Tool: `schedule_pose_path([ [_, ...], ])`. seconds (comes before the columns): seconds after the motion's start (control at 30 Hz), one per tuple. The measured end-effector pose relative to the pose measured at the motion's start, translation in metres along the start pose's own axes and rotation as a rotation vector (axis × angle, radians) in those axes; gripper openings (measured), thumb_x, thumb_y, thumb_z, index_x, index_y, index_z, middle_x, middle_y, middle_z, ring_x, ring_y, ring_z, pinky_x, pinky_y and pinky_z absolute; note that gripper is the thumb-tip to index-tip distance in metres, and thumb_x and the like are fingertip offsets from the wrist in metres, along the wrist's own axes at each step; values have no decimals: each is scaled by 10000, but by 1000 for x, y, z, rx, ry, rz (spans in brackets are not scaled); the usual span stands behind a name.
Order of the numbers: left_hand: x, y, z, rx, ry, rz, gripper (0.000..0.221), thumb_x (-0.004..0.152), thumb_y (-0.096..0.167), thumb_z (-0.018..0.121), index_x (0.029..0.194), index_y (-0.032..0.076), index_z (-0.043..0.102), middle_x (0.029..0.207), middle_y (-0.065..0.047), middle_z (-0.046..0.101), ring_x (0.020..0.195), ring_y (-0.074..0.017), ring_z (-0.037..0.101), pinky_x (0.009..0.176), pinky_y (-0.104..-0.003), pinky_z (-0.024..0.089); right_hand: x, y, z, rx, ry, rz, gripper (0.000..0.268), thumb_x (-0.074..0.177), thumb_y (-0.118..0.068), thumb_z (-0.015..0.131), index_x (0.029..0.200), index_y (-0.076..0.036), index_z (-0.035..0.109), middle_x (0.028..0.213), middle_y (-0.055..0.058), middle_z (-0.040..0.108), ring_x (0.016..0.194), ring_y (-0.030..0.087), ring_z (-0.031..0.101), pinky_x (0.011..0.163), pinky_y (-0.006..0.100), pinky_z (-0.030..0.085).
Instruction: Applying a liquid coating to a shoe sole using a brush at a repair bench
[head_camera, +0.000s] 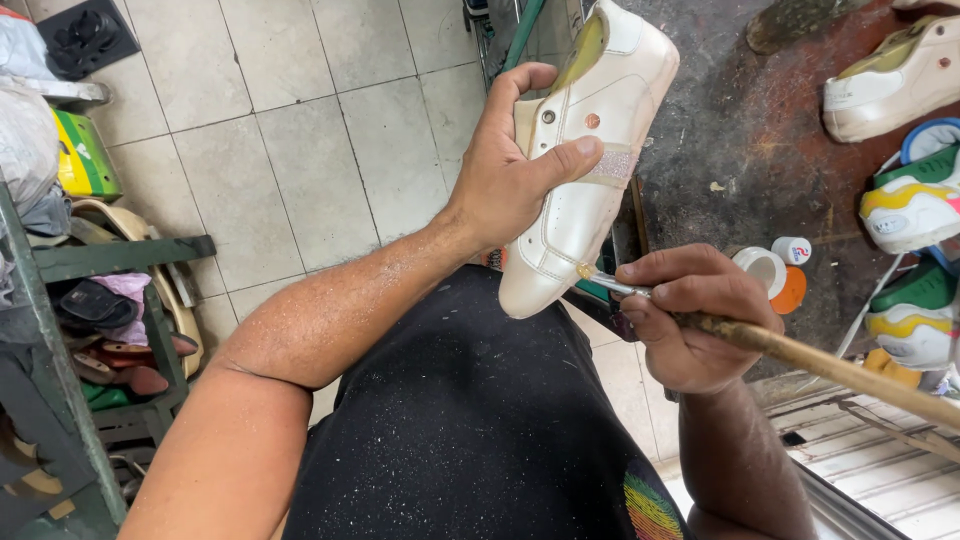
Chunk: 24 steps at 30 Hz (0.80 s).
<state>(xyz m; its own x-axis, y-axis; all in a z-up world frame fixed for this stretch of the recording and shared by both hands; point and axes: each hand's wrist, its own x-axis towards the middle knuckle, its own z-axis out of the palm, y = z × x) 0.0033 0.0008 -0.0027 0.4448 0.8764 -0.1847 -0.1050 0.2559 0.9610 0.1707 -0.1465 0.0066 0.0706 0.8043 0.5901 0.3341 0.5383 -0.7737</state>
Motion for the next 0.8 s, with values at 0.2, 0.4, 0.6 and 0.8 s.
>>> schedule_pose_path([
  [0.2, 5, -6, 3, -118, 47, -83, 704, 770, 303, 793, 1347, 125, 430, 1142, -57, 718, 988, -136, 705, 830, -312, 625, -7, 2, 1, -84, -37, -108, 215, 851, -32, 760, 902, -53, 552, 841, 263, 693, 738, 279, 759, 613, 320, 642],
  [0.4, 6, -6, 6, -133, 81, -153, 699, 745, 313, 784, 1329, 123, 450, 1121, -55, 746, 971, -128, 714, 808, -308, 616, -9, 2, 4, -118, -97, -231, 228, 870, -11, 747, 927, -48, 530, 815, 240, 676, 720, 306, 759, 608, 356, 666],
  [0.6, 9, -11, 9, -261, 105, -177, 684, 745, 251, 790, 1318, 102, 448, 1098, -88, 745, 933, -148, 709, 797, -316, 618, -10, -5, 12, -144, -147, -285, 193, 871, -13, 729, 895, -55, 542, 816, 245, 686, 691, 281, 750, 602, 366, 670],
  [0.8, 10, -10, 9, -309, 116, -201, 697, 723, 238, 796, 1312, 95, 451, 1123, -117, 745, 937, -171, 715, 784, -333, 621, -22, -2, 14, -132, -171, -189, 187, 851, -65, 769, 847, -79, 582, 829, 199, 727, 691, 236, 772, 550, 324, 653],
])
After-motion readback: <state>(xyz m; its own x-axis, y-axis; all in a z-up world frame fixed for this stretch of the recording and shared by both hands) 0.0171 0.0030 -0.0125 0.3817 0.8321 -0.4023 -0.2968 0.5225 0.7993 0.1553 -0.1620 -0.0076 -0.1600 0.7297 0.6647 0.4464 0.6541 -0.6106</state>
